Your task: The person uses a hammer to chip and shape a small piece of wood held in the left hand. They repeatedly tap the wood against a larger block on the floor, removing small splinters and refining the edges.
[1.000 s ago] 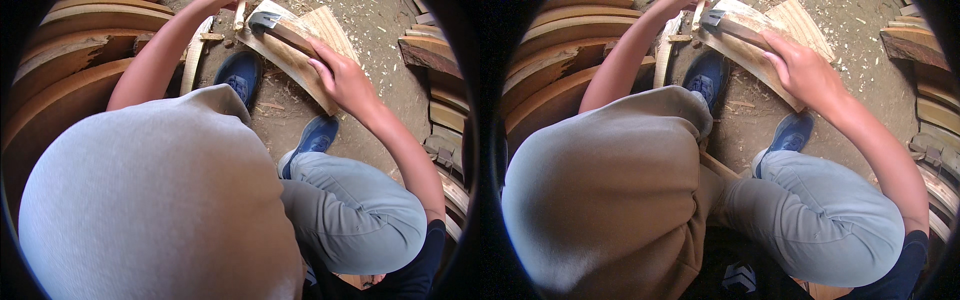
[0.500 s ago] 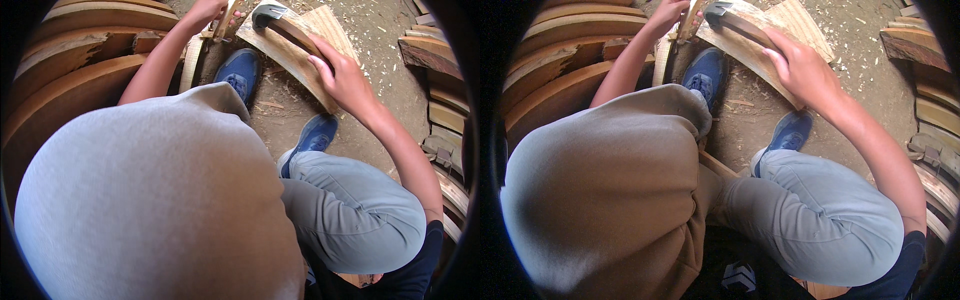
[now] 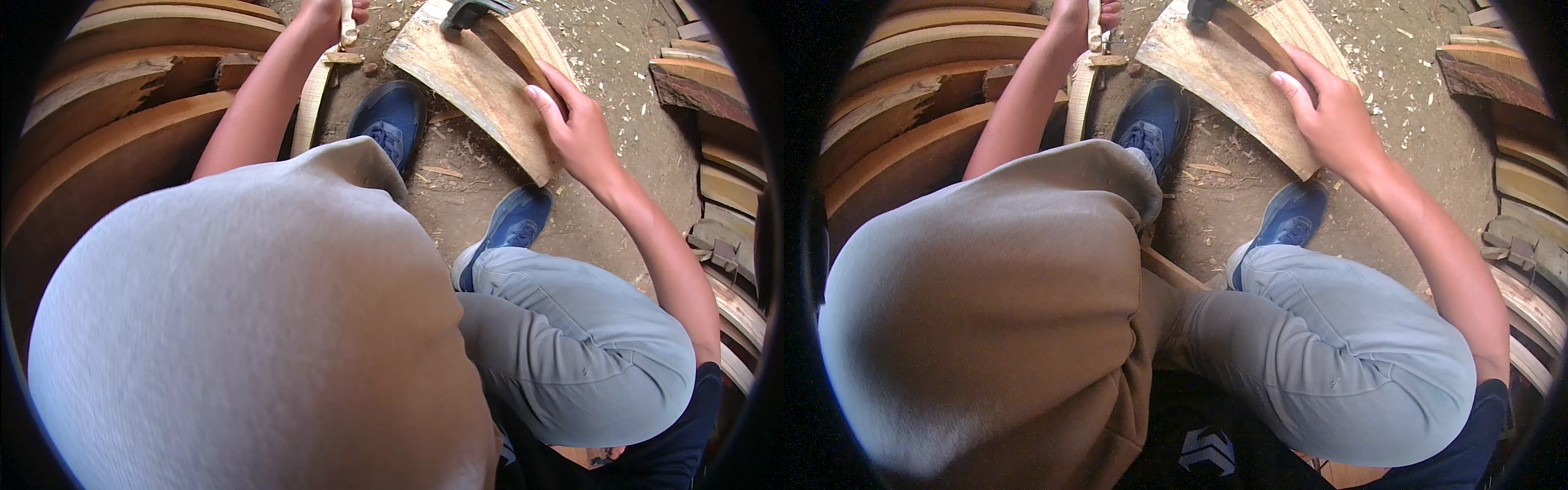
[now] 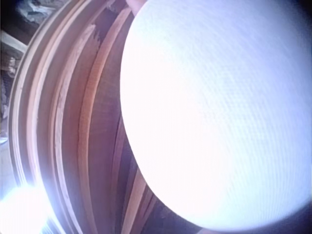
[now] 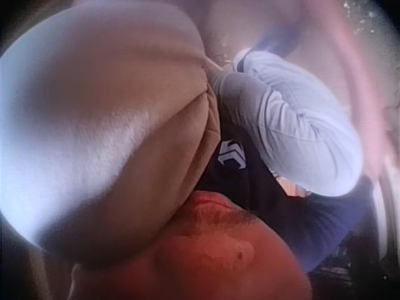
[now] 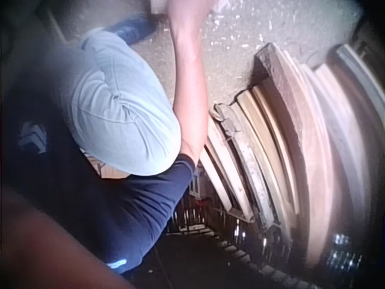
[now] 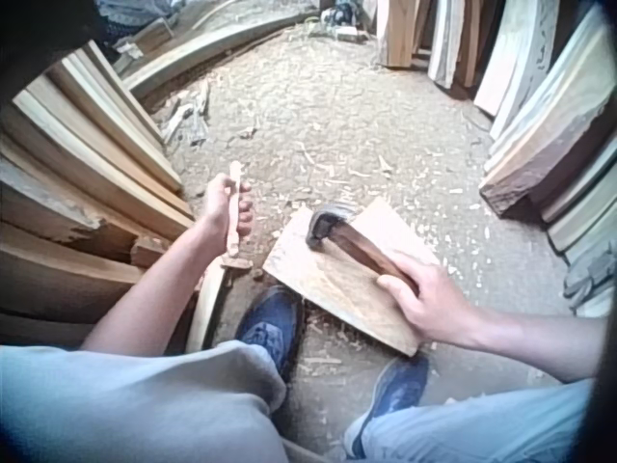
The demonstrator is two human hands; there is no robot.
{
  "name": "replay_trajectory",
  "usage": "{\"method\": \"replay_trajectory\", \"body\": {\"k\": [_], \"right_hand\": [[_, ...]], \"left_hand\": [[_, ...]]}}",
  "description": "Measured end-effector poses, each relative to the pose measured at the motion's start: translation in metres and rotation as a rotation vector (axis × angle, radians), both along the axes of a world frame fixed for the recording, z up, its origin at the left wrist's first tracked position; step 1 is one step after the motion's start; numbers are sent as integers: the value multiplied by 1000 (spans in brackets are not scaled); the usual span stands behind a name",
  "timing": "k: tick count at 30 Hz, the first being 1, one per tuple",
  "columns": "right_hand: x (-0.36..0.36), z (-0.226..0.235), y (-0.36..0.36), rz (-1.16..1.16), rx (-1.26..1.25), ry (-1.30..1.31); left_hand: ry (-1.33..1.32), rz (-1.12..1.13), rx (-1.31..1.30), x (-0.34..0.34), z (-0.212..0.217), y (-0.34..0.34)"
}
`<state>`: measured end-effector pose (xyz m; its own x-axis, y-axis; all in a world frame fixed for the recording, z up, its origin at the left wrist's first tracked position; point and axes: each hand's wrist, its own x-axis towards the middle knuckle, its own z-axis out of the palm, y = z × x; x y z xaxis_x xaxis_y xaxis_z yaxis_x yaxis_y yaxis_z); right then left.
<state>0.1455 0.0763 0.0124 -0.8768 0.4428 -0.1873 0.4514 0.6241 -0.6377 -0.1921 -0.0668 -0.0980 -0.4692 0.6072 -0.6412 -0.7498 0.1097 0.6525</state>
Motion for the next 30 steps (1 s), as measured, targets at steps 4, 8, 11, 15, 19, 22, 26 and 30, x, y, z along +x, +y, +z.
{"method": "replay_trajectory", "body": {"k": [4, 8, 11, 15, 19, 22, 26, 30], "right_hand": [[0, 0, 0, 9, 10, 21], [4, 2, 1, -11, 8, -9], [3, 1, 1, 12, 16, 28], [-1, 3, 3, 42, 26, 25], [-7, 1, 4, 100, 76, 74], [-10, 7, 0, 134, 119, 180], [-11, 1, -7, 221, 176, 132], [-15, 13, -11, 183, 202, 167]], "left_hand": [[-54, -16, 40, 0, -12, 15], [46, 55, -48, 28, -9, 40], [74, 82, -70, 39, -9, 44], [88, 106, -78, 45, -8, 46], [98, 124, -83, 48, -6, 45], [100, 124, -87, 53, -5, 50], [105, 139, -86, 58, -4, 49], [107, 138, -86, 60, -4, 49]]}}
